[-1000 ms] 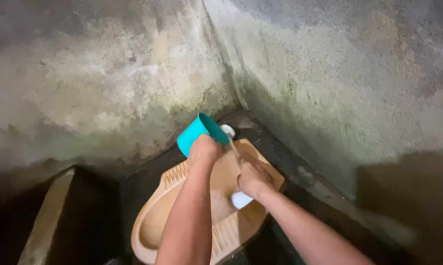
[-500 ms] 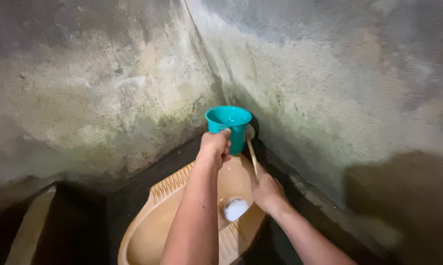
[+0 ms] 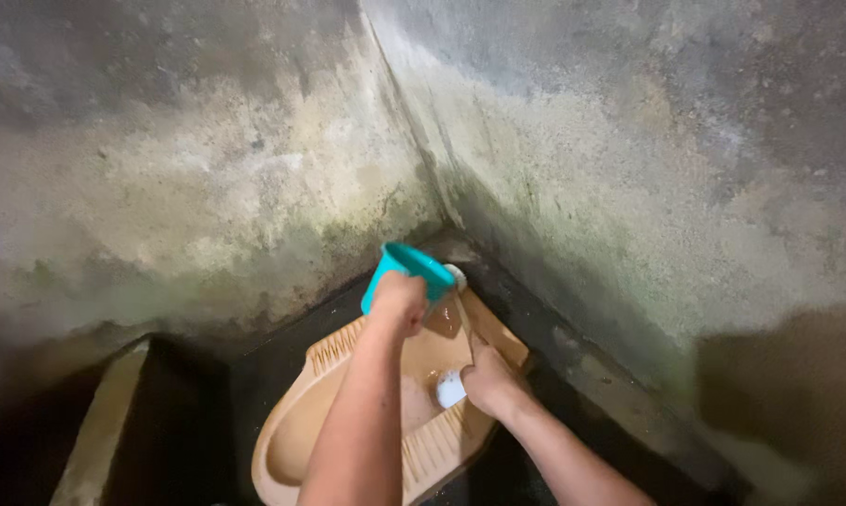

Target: The person scrubs a beige squat toilet using a long-handled brush and a teal cup to pour water. They repeatedly scrub the basin and footrest areas, then rinse the brush and the toilet surface with water from the cup.

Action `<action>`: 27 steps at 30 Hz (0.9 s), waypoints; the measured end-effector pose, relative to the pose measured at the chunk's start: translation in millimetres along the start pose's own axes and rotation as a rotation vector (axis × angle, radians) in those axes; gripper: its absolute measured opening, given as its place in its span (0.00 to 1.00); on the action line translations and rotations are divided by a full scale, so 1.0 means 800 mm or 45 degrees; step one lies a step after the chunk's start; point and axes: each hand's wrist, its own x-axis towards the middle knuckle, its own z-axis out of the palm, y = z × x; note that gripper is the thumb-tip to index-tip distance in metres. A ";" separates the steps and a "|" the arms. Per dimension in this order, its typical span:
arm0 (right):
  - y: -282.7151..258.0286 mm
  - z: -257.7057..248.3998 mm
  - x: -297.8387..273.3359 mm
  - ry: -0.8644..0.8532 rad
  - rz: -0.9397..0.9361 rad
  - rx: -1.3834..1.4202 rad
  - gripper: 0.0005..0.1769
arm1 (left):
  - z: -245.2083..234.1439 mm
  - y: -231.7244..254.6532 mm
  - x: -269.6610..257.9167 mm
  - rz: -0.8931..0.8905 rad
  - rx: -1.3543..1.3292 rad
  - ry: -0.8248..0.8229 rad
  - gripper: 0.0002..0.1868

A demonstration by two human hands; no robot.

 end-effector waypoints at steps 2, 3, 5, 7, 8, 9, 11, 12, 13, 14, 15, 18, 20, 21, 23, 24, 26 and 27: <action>0.001 0.003 0.015 0.059 -0.028 0.002 0.39 | 0.007 0.025 -0.009 0.207 0.492 -0.008 0.08; 0.000 0.000 0.022 0.093 -0.011 -0.018 0.38 | 0.010 0.039 -0.014 0.310 0.738 -0.012 0.09; -0.007 -0.009 0.026 0.087 0.075 -0.084 0.34 | 0.017 0.062 -0.028 0.287 0.611 -0.063 0.12; -0.019 -0.041 0.031 0.014 0.213 -0.185 0.30 | 0.032 0.079 -0.044 0.224 0.406 -0.074 0.13; -0.025 -0.057 0.027 0.028 0.212 -0.200 0.30 | 0.042 0.086 -0.051 0.176 0.265 -0.057 0.12; -0.031 -0.073 0.020 0.042 0.212 -0.216 0.29 | 0.046 0.089 -0.056 0.126 0.124 -0.039 0.11; -0.039 -0.095 -0.001 0.071 0.183 -0.251 0.32 | 0.052 0.087 -0.065 0.095 -0.100 -0.145 0.10; -0.042 -0.105 -0.014 0.089 0.154 -0.269 0.34 | 0.055 0.083 -0.070 0.077 -0.212 -0.204 0.10; -0.043 -0.113 -0.027 0.106 0.125 -0.287 0.38 | 0.056 0.077 -0.074 0.082 -0.272 -0.252 0.10; -0.043 -0.118 -0.041 0.107 0.128 -0.284 0.39 | 0.052 0.071 -0.076 0.084 -0.331 -0.293 0.11; -0.042 -0.120 -0.056 0.108 0.131 -0.280 0.39 | 0.047 0.064 -0.079 0.085 -0.389 -0.335 0.11; -0.044 -0.116 -0.095 0.098 0.140 -0.186 0.38 | 0.022 0.042 -0.093 0.051 -0.198 -0.248 0.12; -0.048 -0.105 -0.110 0.087 0.154 -0.136 0.37 | 0.001 0.026 -0.104 -0.009 -0.204 -0.258 0.11; -0.050 -0.100 -0.114 0.084 0.165 -0.131 0.37 | -0.009 0.018 -0.109 -0.038 -0.208 -0.260 0.10; -0.055 -0.087 -0.121 0.074 0.139 -0.146 0.38 | -0.031 0.003 -0.120 -0.022 -0.276 -0.265 0.11; -0.058 -0.083 -0.121 0.071 0.100 -0.172 0.38 | -0.037 0.000 -0.124 -0.014 -0.314 -0.264 0.11; -0.063 -0.078 -0.120 0.048 0.037 -0.211 0.36 | -0.047 -0.002 -0.127 -0.019 -0.160 -0.212 0.10; -0.068 -0.077 -0.117 0.028 0.015 -0.224 0.35 | -0.051 0.000 -0.128 -0.024 -0.084 -0.184 0.10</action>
